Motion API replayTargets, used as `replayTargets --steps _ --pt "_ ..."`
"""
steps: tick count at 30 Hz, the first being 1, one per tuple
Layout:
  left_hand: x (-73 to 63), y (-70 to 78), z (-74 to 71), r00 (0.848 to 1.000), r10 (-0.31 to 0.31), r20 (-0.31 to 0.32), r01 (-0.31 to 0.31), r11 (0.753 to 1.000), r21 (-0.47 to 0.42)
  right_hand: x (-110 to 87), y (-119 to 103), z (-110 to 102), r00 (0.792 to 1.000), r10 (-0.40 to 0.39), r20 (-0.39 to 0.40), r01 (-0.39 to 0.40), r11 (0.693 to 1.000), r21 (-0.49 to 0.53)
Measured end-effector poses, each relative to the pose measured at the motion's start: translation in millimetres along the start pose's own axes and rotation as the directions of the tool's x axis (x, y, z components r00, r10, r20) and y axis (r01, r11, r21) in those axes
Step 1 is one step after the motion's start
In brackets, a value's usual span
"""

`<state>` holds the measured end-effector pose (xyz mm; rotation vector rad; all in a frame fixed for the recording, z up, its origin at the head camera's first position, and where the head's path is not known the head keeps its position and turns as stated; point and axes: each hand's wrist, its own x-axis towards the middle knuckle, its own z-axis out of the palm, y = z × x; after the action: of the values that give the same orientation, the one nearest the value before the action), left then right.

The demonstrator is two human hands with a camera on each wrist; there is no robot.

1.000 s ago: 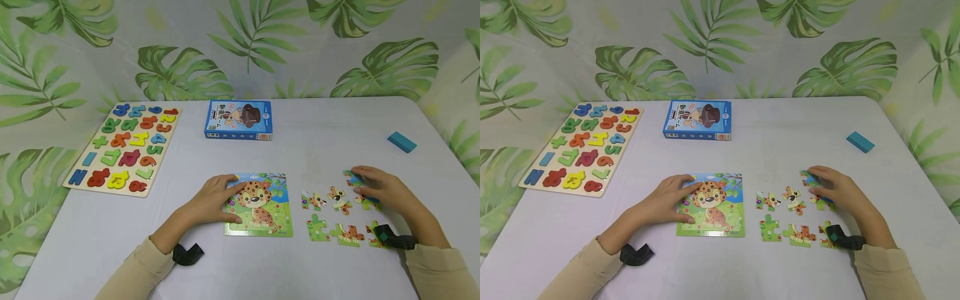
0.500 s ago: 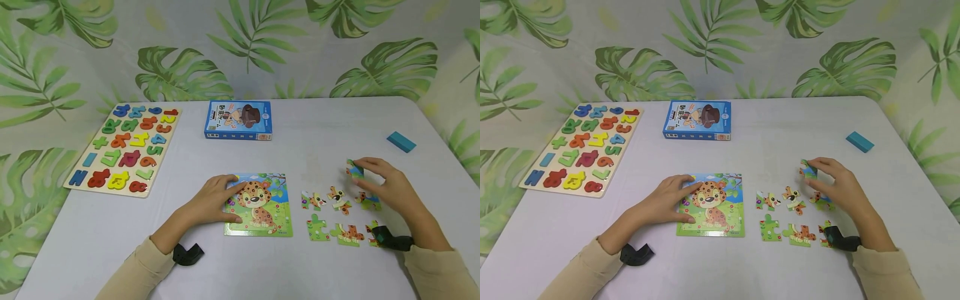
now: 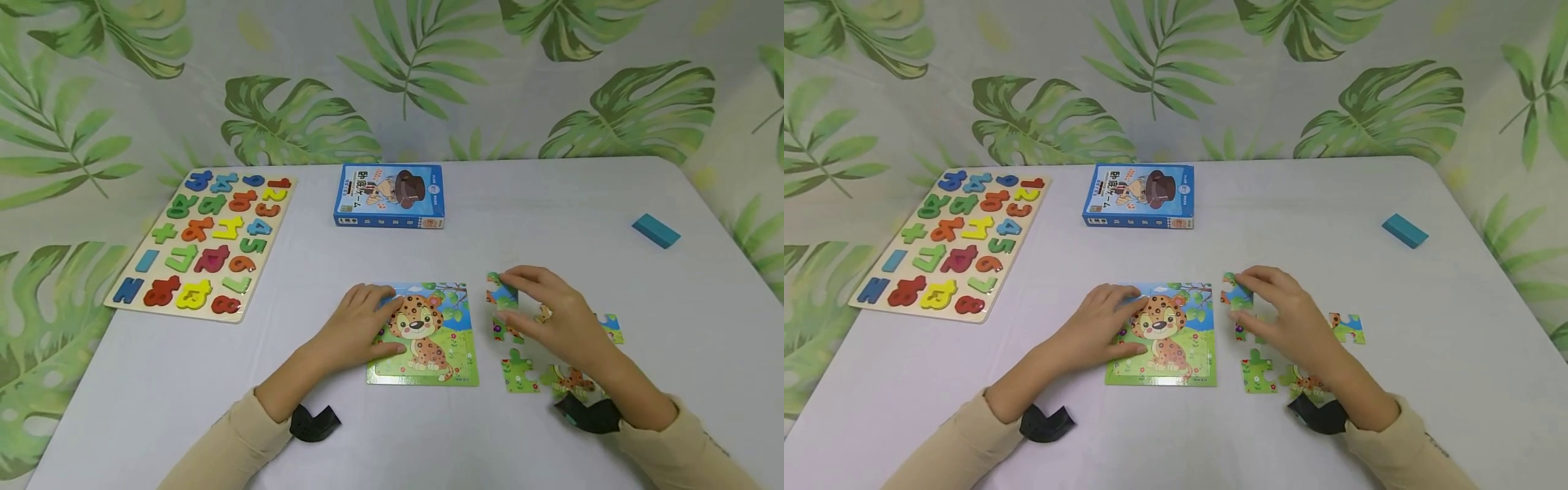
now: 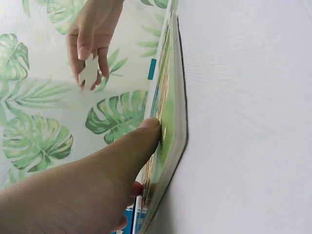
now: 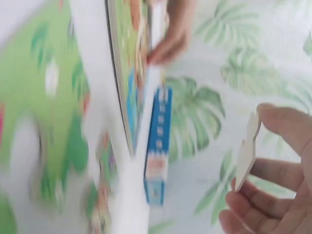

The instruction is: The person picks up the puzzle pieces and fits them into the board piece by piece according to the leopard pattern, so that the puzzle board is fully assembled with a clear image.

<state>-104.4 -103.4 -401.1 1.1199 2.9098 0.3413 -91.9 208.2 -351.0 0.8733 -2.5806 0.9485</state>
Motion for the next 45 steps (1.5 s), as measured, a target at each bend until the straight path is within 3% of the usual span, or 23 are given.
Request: replayTargets --steps 6,9,12,16,23,31,37,41,45 --pt "2.8 4.0 1.5 1.000 0.013 0.010 -0.013 0.999 -0.050 9.6 -16.4 34.2 0.993 0.062 0.105 -0.065 0.998 0.027" --pt "3.2 4.8 1.4 1.000 0.004 0.010 -0.004 0.998 -0.059 14.5 -18.3 47.4 0.979 0.108 0.175 -0.112 0.994 0.012" --pt "5.1 5.7 1.7 1.000 0.009 0.004 -0.009 0.998 -0.057 18.7 -16.5 57.6 0.961 0.150 0.231 -0.149 0.989 -0.023" --pt "9.1 7.7 3.0 0.999 0.034 0.007 -0.034 0.999 -0.003 23.3 -10.5 66.1 0.953 0.163 0.256 -0.149 0.986 -0.072" --pt "16.4 14.1 3.0 0.997 0.075 0.007 -0.076 0.990 0.117 26.6 -4.2 71.5 0.956 0.127 0.266 -0.102 0.989 -0.106" --pt "22.4 21.0 -0.2 0.998 0.043 0.034 -0.050 0.968 0.246 29.4 -4.6 71.0 0.948 0.097 0.302 -0.063 0.991 -0.122" --pt "24.4 23.7 0.8 0.998 0.019 0.052 -0.031 0.970 0.240 26.6 -4.3 66.6 0.916 0.101 0.387 -0.042 0.987 -0.158" --pt "24.2 22.8 1.0 0.998 0.018 0.056 -0.029 0.977 0.209 24.4 -3.1 64.8 0.908 0.080 0.410 -0.016 0.988 -0.156" --pt "20.1 15.6 -0.8 0.998 0.005 0.063 -0.011 0.996 0.094 23.0 -1.0 62.2 0.886 0.069 0.459 -0.012 0.992 -0.127"
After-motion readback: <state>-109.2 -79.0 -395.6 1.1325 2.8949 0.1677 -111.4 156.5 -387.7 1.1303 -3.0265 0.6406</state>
